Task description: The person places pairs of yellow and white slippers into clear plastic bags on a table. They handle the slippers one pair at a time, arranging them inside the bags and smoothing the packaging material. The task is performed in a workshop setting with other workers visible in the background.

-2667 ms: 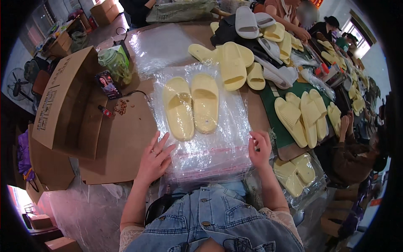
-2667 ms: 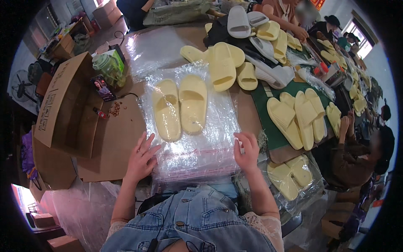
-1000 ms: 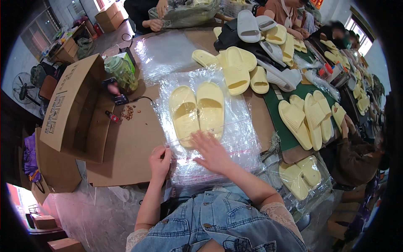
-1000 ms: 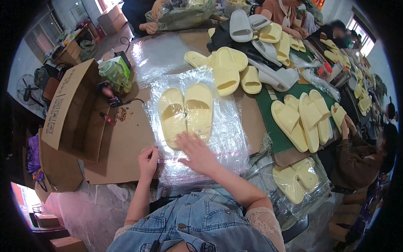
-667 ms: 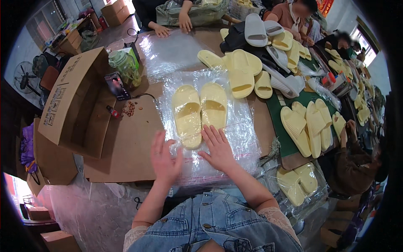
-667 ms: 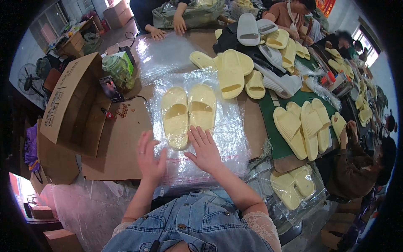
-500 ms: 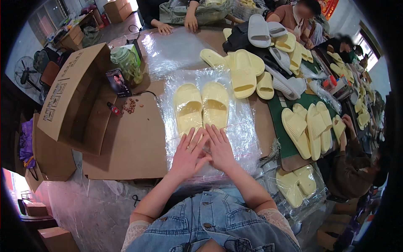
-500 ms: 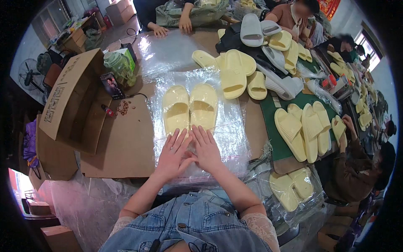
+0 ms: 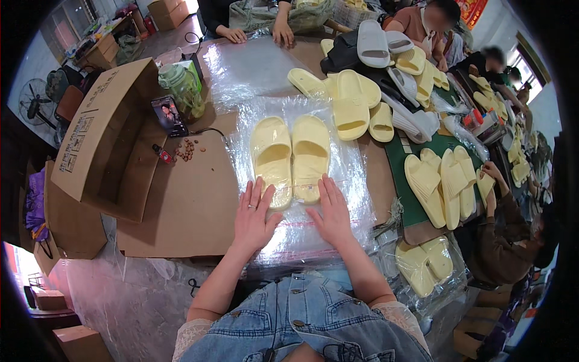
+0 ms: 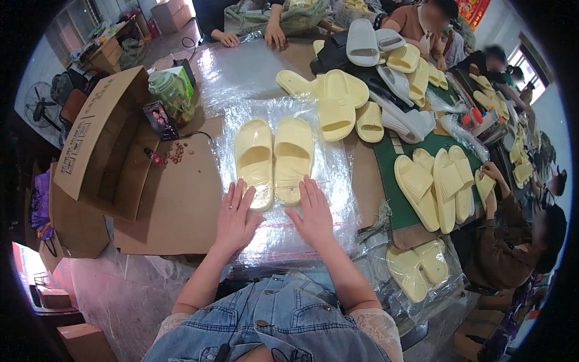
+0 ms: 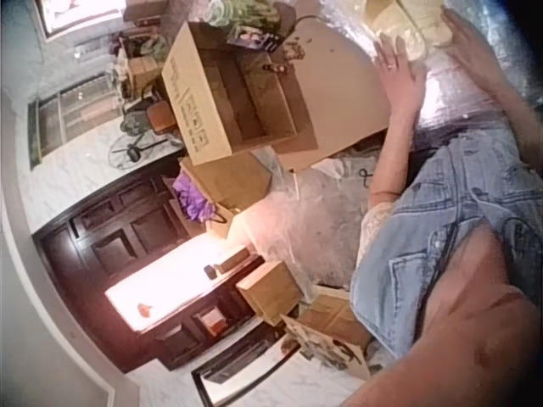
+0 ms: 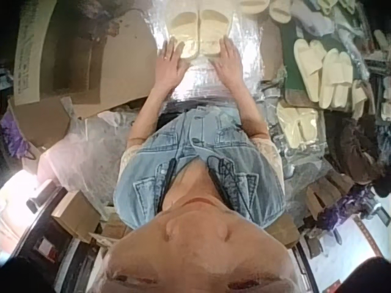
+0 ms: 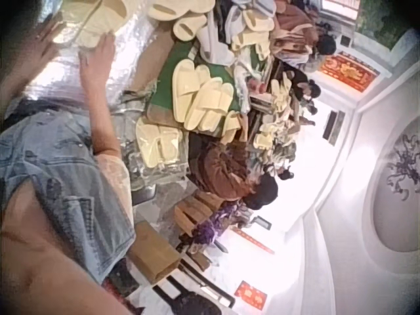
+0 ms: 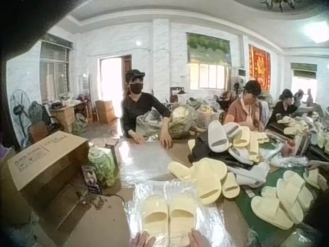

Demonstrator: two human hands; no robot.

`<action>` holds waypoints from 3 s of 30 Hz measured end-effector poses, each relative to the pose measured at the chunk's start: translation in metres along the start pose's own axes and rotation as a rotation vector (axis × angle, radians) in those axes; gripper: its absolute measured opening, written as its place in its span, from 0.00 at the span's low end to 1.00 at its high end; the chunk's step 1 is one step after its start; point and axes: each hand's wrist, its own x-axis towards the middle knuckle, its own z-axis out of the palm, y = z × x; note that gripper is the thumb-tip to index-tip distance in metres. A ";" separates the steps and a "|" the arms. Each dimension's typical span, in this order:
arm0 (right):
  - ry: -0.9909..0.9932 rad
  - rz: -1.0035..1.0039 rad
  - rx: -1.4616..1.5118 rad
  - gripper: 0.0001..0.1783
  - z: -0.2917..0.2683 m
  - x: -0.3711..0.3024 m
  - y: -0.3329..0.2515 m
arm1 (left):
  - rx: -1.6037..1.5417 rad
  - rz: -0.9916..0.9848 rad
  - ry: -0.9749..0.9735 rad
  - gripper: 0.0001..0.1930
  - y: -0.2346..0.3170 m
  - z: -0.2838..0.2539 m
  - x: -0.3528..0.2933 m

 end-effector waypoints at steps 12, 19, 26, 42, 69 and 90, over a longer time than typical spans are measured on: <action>0.262 0.052 0.084 0.30 0.014 0.082 -0.032 | -0.056 0.017 0.019 0.40 -0.002 -0.003 -0.002; 0.265 0.193 -0.134 0.28 0.047 0.125 -0.032 | -0.062 0.125 0.070 0.43 -0.006 0.002 -0.004; 0.171 0.246 -0.195 0.21 0.057 0.142 -0.031 | -0.039 0.140 0.046 0.42 -0.003 -0.002 -0.005; 0.282 0.166 0.090 0.12 0.049 0.124 -0.003 | -0.122 0.066 0.045 0.57 -0.008 0.000 -0.001; -0.203 0.706 -0.535 0.09 -0.208 -0.353 0.120 | 0.105 0.143 -0.043 0.31 -0.002 -0.004 -0.001; -0.772 0.766 -0.093 0.23 -0.066 -0.355 0.158 | 0.076 0.140 -0.007 0.30 -0.001 -0.001 -0.002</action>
